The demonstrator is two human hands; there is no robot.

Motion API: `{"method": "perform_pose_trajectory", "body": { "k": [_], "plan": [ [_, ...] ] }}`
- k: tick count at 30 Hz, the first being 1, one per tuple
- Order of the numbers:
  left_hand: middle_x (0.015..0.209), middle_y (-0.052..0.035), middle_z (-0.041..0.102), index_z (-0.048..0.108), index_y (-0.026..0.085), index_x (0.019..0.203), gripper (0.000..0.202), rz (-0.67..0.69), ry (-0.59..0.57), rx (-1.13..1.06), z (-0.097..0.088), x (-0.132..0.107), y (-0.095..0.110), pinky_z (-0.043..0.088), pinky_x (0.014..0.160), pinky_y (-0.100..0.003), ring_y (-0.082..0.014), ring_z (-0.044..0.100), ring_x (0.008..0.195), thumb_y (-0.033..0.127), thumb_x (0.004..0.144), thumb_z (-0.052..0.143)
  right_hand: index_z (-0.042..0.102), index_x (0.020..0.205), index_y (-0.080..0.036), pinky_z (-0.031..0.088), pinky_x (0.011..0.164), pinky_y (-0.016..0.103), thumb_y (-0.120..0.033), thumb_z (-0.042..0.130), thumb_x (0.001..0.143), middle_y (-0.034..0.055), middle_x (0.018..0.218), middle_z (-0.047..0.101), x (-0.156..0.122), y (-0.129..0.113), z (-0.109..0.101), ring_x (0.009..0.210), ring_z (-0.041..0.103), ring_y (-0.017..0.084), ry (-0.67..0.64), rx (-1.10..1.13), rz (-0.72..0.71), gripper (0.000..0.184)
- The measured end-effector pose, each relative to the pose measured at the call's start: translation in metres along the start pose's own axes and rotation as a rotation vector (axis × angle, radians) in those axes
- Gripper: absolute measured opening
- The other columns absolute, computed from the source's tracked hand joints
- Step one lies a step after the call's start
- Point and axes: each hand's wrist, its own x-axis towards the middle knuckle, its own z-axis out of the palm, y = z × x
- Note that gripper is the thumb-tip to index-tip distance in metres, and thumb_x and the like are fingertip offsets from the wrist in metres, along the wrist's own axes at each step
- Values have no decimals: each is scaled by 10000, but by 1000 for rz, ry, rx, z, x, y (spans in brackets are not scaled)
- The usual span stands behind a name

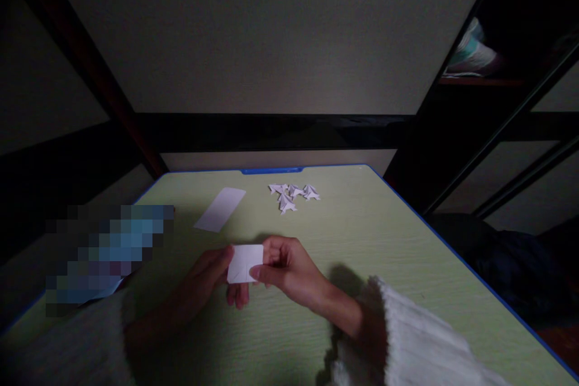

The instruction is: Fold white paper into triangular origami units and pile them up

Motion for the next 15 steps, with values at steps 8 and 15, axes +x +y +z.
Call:
{"method": "perform_pose_trajectory", "body": {
  "k": [8,15],
  "plan": [
    [402,14,547,526,117,551,248,10,36,0,-4,5,-7,347,355,-169,-68,459,334,341,658,531,454,547,-122,298,383,147,-212,682,564,-51,473,498,1,-2,-1,405,416,26,101,29,6,246],
    [396,3,553,537,111,503,286,28,32,-27,-5,3,-4,361,371,-176,-69,467,337,329,683,497,492,630,-123,371,394,153,-178,685,560,-38,510,539,0,1,-2,418,469,40,137,47,17,213]
  ]
}}
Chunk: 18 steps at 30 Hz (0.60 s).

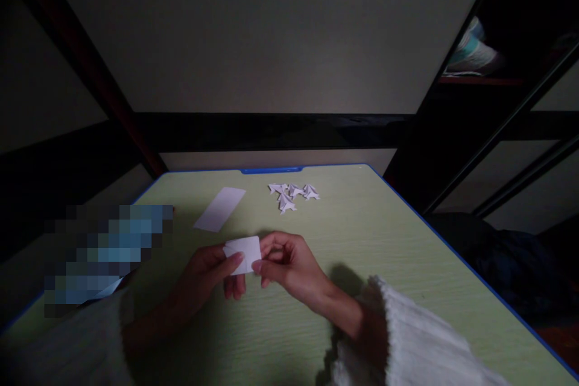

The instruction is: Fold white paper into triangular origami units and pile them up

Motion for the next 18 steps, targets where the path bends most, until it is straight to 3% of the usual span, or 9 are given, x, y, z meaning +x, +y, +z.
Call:
{"method": "perform_pose_trajectory", "body": {
  "k": [8,14,18],
  "plan": [
    [407,-3,570,578,91,586,208,-27,58,10,1,0,3,357,361,-177,-91,496,365,294,621,552,509,688,-114,371,462,184,-196,627,642,-21,525,543,-3,-3,2,510,534,78,-136,-7,-62,151],
    [434,-8,582,595,91,564,185,-19,50,39,0,1,3,354,366,-174,-87,499,379,255,634,549,513,761,-137,371,493,176,-141,632,627,-46,579,512,-2,-4,1,503,468,46,83,-25,-203,179],
    [467,-9,596,602,97,590,179,-12,22,16,-1,0,4,358,375,-173,-96,524,410,257,644,544,520,708,-123,369,484,182,-171,612,653,-35,551,514,-2,-1,0,499,477,54,37,-59,-168,117]
  ]
}}
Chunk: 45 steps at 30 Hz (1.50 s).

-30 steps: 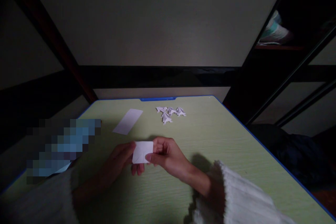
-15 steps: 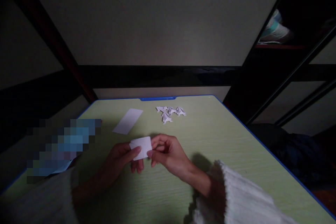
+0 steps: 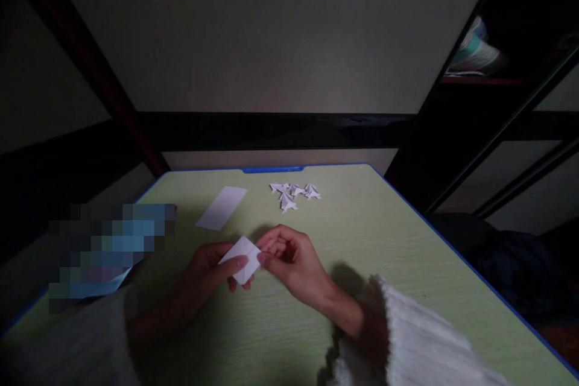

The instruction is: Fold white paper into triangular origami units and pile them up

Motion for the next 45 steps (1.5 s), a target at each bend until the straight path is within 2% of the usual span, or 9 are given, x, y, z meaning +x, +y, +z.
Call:
{"method": "perform_pose_trajectory", "body": {
  "k": [7,14,22,30,38,45],
  "plan": [
    [438,-3,582,588,93,576,192,-15,19,-34,0,-1,1,349,378,-173,-94,521,390,264,647,539,513,751,-138,404,516,197,-160,666,597,-23,616,544,0,2,0,546,511,67,-46,56,4,218],
    [453,-6,590,594,95,577,183,-29,6,-67,1,0,1,351,398,-181,-96,522,399,264,634,554,516,745,-141,422,548,231,-165,627,647,-29,593,535,-2,0,0,542,506,75,-105,79,15,150],
    [452,-2,578,603,105,575,190,-52,-36,-63,1,-2,3,344,397,-194,-99,503,389,286,617,567,558,709,-137,390,515,209,-106,587,666,-23,570,546,-1,-1,-2,552,507,76,-97,54,20,60],
    [444,-8,571,583,100,545,206,-20,17,-65,1,-1,2,351,403,-194,-99,503,396,292,615,562,521,753,-142,425,567,247,-138,604,664,-27,579,530,-3,-2,-1,544,512,85,-124,96,27,122],
    [464,-16,579,592,88,576,217,-22,9,-51,1,-1,2,352,399,-191,-102,512,403,298,623,562,544,734,-137,387,506,203,-164,614,661,-25,571,536,-1,-2,-2,537,491,71,-90,52,1,105],
    [446,-5,564,592,98,546,212,-40,-18,-46,1,-3,4,366,416,-196,-97,498,400,297,619,572,570,742,-156,372,494,210,-172,577,695,-20,591,530,-3,-4,-2,531,473,76,-63,-102,-60,50]
  ]
}}
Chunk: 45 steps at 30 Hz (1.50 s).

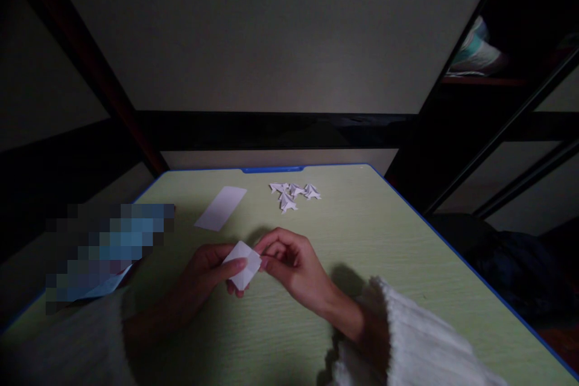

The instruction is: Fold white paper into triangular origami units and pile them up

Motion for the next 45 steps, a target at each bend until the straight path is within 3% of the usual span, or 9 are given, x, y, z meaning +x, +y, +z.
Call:
{"method": "perform_pose_trajectory", "body": {
  "k": [5,14,18,28,36,41,45],
  "plan": [
    [419,1,552,583,101,527,224,-14,4,-1,0,0,0,370,404,-201,-102,496,383,315,590,585,629,720,-168,387,524,223,-159,570,700,27,745,566,1,0,-4,628,499,101,-31,-194,-132,64],
    [431,-4,582,593,112,543,214,-60,-41,-8,-3,3,-5,367,413,-206,-116,520,400,303,617,529,653,698,-169,434,570,237,-185,565,711,29,698,597,2,1,-10,639,541,113,-73,-310,-121,90],
    [420,4,572,592,108,506,186,-93,-37,52,-2,1,2,366,427,-199,-107,506,408,266,597,554,645,690,-152,425,558,221,-198,570,709,30,689,588,2,2,-11,630,532,106,-101,-290,-74,90],
    [444,-7,595,608,112,520,157,-210,-205,-12,-8,1,2,393,432,-218,-129,539,415,250,584,569,631,651,-144,404,543,201,-140,591,679,4,648,575,1,3,-10,597,513,80,-138,-141,27,49],
    [377,61,422,525,120,412,175,-155,-53,43,-8,-1,9,264,414,-166,-52,356,404,222,538,589,622,636,-125,403,566,203,-106,594,669,0,667,550,4,2,-12,611,509,75,-226,-95,62,47],
    [409,55,419,544,102,498,158,-220,-227,119,-13,2,6,242,405,-173,-58,357,416,239,561,589,618,624,-111,402,559,202,-117,608,656,5,651,556,4,4,-11,604,511,76,-238,-52,66,34],
    [439,50,428,518,103,507,166,-199,-260,164,-13,3,4,243,410,-174,-59,361,432,251,566,566,613,614,-102,398,537,200,-125,621,644,7,628,557,3,4,-11,578,505,74,-235,-36,81,39]
  ]
}}
